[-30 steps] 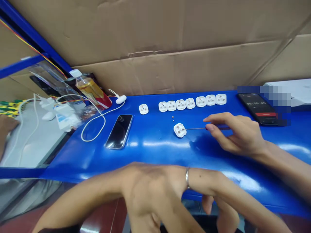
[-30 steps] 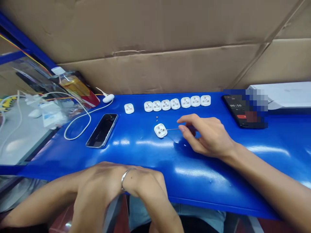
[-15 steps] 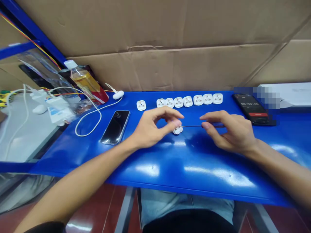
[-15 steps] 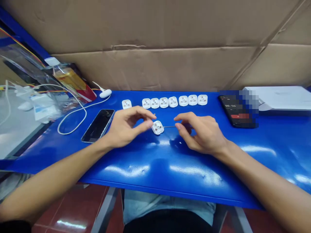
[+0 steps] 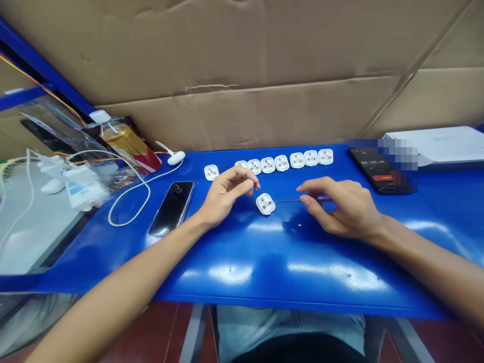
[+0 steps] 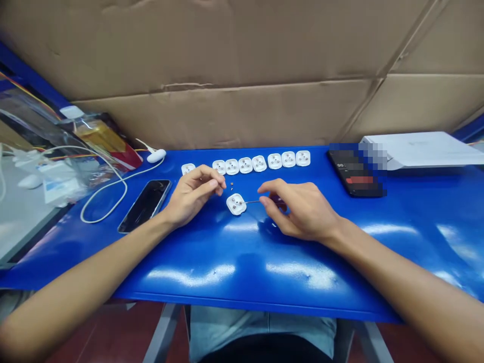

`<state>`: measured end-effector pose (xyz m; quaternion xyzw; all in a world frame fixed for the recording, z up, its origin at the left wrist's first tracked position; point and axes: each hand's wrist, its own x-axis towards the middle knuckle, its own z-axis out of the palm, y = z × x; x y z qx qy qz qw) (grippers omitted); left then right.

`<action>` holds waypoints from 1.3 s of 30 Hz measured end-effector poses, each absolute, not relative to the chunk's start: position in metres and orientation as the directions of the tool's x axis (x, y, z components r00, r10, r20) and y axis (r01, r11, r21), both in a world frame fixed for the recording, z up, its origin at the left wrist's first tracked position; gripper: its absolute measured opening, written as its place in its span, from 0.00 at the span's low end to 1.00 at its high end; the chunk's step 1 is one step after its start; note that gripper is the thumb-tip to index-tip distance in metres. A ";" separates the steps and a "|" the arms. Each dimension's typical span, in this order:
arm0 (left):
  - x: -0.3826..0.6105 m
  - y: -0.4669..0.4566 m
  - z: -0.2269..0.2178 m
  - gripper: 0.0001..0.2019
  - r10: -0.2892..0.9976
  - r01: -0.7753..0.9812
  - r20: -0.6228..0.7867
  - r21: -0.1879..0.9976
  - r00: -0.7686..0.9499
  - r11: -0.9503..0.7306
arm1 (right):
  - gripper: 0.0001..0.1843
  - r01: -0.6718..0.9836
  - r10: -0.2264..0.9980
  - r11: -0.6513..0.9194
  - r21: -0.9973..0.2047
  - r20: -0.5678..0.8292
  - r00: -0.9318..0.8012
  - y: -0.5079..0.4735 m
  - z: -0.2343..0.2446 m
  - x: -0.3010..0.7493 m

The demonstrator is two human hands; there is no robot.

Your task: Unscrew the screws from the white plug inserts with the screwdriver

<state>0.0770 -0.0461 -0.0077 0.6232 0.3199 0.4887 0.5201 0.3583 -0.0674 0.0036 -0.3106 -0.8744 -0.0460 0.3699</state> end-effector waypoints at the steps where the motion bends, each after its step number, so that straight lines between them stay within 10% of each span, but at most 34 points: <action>1: 0.077 -0.046 -0.007 0.09 0.901 -0.139 0.285 0.957 0.328 -0.253 | 0.06 0.578 0.509 0.803 -0.148 0.676 -0.534 -0.067 0.004 0.358; 5: 0.076 -0.047 -0.007 0.09 0.885 -0.128 0.293 0.956 0.361 -0.265 | 0.06 0.584 0.508 0.800 -0.140 0.676 -0.534 -0.068 0.004 0.357; 13: 0.072 -0.049 -0.006 0.21 0.864 0.483 0.195 0.762 0.464 -0.431 | 0.07 0.586 0.525 0.795 -0.160 0.666 -0.531 -0.066 0.002 0.358; 39: 0.082 -0.058 -0.013 0.22 0.802 0.467 0.225 0.714 0.553 -0.522 | 0.13 0.616 0.540 0.785 -0.062 0.555 -0.632 -0.075 0.019 0.356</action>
